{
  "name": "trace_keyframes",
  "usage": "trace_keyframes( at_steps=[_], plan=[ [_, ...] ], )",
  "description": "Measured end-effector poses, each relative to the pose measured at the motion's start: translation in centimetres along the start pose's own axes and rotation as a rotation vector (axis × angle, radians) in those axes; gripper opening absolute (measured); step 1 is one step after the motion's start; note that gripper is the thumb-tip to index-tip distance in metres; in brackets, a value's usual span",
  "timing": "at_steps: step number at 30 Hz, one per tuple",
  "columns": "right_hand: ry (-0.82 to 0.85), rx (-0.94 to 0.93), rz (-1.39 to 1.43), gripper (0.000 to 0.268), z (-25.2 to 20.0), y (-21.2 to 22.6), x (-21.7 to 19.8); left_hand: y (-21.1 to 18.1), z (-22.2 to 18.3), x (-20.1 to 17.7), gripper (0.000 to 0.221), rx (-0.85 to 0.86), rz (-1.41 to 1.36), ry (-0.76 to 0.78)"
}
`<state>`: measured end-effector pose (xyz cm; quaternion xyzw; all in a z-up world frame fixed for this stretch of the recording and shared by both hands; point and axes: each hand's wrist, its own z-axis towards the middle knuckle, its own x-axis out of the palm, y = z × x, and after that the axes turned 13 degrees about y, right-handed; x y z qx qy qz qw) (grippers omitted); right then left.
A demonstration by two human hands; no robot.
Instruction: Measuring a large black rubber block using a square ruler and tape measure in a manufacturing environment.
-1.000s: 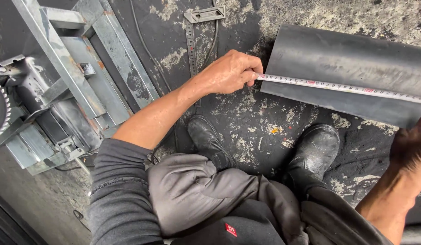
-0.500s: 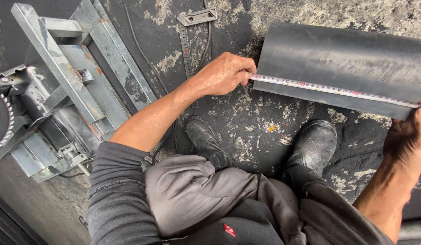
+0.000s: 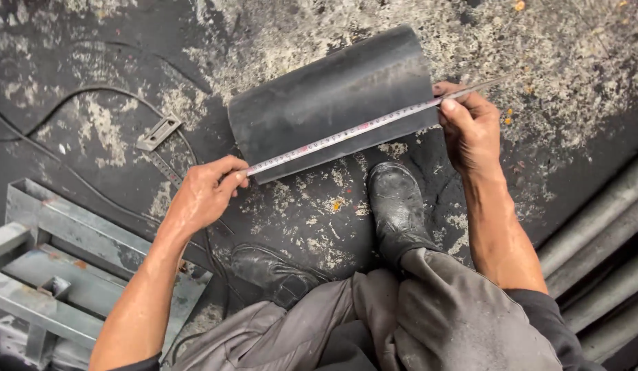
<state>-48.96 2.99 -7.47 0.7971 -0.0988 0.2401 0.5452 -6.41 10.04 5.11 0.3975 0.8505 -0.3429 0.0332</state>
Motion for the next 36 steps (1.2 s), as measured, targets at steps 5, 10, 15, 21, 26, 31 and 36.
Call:
trace_keyframes(
  at_steps=[5,10,15,21,26,31,36],
  plan=[
    [0.013,0.040,-0.011,0.023,0.2,0.0,0.1,0.8,0.0,0.3,0.018,-0.042,-0.007,-0.021],
    [0.037,0.014,0.005,0.018,0.3,-0.1,0.3,1.1,0.2,0.2,0.019,-0.071,-0.011,-0.018],
    [0.046,0.009,-0.014,0.016,0.3,0.0,0.5,0.6,0.2,0.1,0.020,-0.117,-0.005,-0.019],
    [0.030,0.036,-0.045,0.019,0.3,0.2,0.9,0.1,0.1,-0.1,0.020,-0.148,0.013,-0.007],
    [-0.004,0.060,-0.055,0.029,0.0,-0.1,0.4,0.0,0.4,0.0,0.018,-0.123,0.013,0.005],
    [0.033,0.101,-0.071,0.030,-0.4,-0.5,-1.5,1.4,0.1,0.2,0.017,-0.002,-0.047,-0.034],
    [0.106,0.071,0.016,0.029,0.0,-2.0,-3.2,2.6,0.5,0.7,0.017,0.130,-0.004,-0.073]
  ],
)
